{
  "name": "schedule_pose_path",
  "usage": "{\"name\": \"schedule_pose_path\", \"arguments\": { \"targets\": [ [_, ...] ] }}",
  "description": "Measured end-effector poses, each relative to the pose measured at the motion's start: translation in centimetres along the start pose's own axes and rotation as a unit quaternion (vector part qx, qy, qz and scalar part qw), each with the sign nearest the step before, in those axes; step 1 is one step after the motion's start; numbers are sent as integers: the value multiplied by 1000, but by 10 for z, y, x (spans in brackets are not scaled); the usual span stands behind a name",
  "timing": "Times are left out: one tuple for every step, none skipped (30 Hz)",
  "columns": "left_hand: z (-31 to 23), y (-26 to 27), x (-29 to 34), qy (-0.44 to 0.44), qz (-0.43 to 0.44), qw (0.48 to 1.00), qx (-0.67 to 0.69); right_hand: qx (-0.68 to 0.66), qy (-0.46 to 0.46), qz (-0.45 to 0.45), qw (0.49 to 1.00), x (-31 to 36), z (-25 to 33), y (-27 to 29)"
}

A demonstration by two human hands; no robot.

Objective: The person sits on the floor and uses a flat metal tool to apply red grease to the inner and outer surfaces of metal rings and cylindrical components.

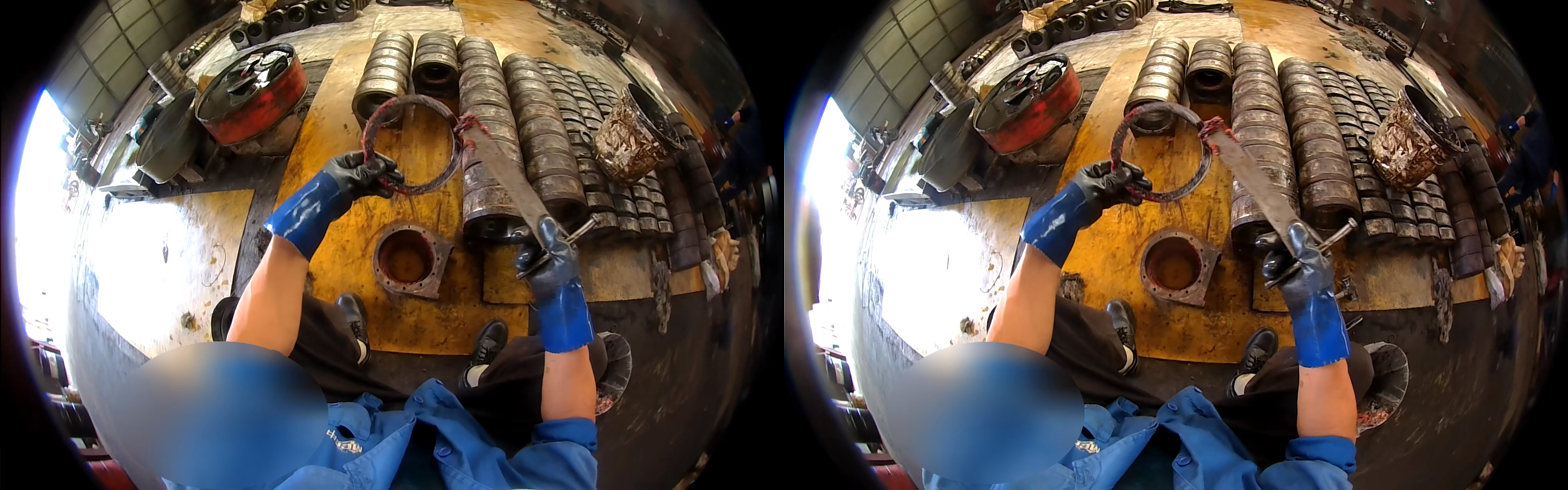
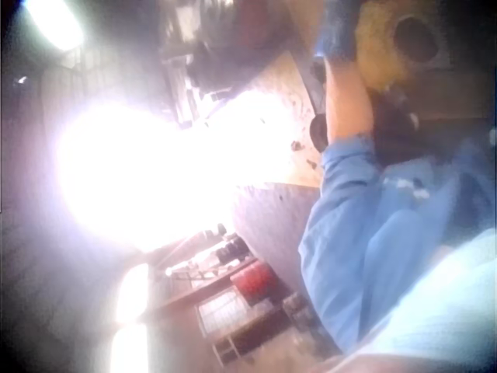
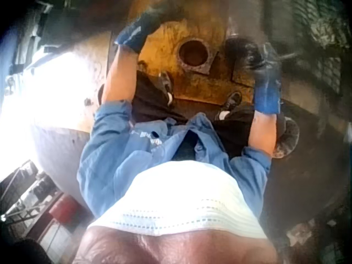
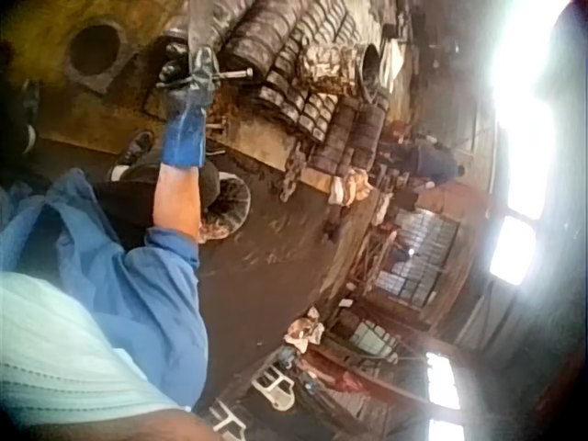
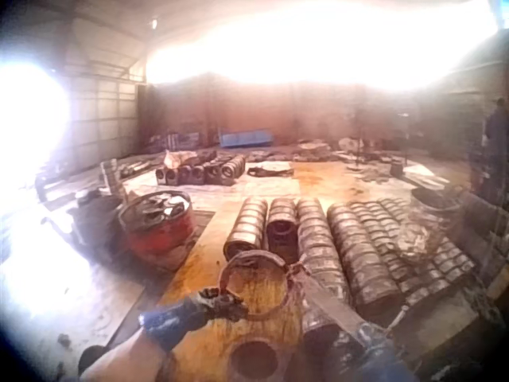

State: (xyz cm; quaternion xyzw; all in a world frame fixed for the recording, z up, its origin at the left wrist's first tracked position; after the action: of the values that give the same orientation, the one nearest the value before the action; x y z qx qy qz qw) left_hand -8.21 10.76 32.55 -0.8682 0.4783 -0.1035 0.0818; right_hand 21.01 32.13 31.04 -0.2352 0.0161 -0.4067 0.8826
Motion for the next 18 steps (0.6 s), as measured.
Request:
{"name": "schedule_pose_path", "arguments": {
  "targets": [
    [-4, 1, 1, 16, -29, 999, 31, -62, -30, 3, 998, -6, -1, 1],
    [-4, 2, 2, 34, -57, 996, 64, -60, -33, 3, 998, -3, -1, -2],
    [-4, 3, 4, 25, -51, 996, 73, -48, -18, 18, 999, 1, 2, -9],
    [-3, 3, 6, 26, -53, 995, 75, -36, -3, 32, 999, 4, 4, -13],
    [-5, 0, 7, 27, -52, 994, 88, -1, 8, 51, 999, 5, 7, -12],
    [-5, -2, 7, 28, -52, 993, 101, 0, 8, 51, 999, 3, 3, -11],
    [-4, -2, 8, 29, -53, 993, 102, 23, 23, 29, 999, 0, -4, -7],
    [-4, -3, 9, 25, -39, 992, 116, 46, 37, 9, 998, -2, -6, -6],
    [-5, -4, 10, 22, -26, 991, 129, 47, 36, 11, 998, -1, -7, -7],
    [-5, -4, 11, 21, -29, 991, 131, 79, 58, 23, 995, 0, -8, -10],
    [-6, -7, 13, 31, -43, 989, 136, 112, 82, 34, 990, 2, -6, -12],
    [-6, -8, 14, 40, -59, 987, 141, 145, 105, 45, 983, 4, -5, -14],
    [-5, -10, 14, 38, -60, 987, 143, 157, 121, 43, 979, -5, -16, -3],
    [-6, -10, 14, 37, -71, 985, 154, 158, 121, 47, 979, -10, -26, 2],
    [-4, -11, 14, 37, -80, 982, 167, 180, 133, 57, 973, -13, -33, 4],
    [-2, -13, 13, 35, -82, 982, 169, 177, 129, 69, 973, -14, -40, 6],
    [0, -12, 12, 33, -106, 978, 175, 173, 123, 84, 974, -14, -47, 3],
    [2, -11, 12, 31, -129, 974, 182, 173, 122, 88, 973, -8, -50, -10]
  ]
}}
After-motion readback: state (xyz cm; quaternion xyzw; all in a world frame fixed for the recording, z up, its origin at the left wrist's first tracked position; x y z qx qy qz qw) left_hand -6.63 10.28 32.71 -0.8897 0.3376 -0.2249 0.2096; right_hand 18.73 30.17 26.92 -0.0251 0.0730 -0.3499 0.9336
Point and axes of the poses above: each hand's wrist, its own x-axis away from the middle knuckle, its own y-axis out of the back of the hand, z = x × y, the point moved 3 cm from there along -x, towards the middle knuckle, and after that the axes turned 2 degrees about -x, right-handed, at the moved point
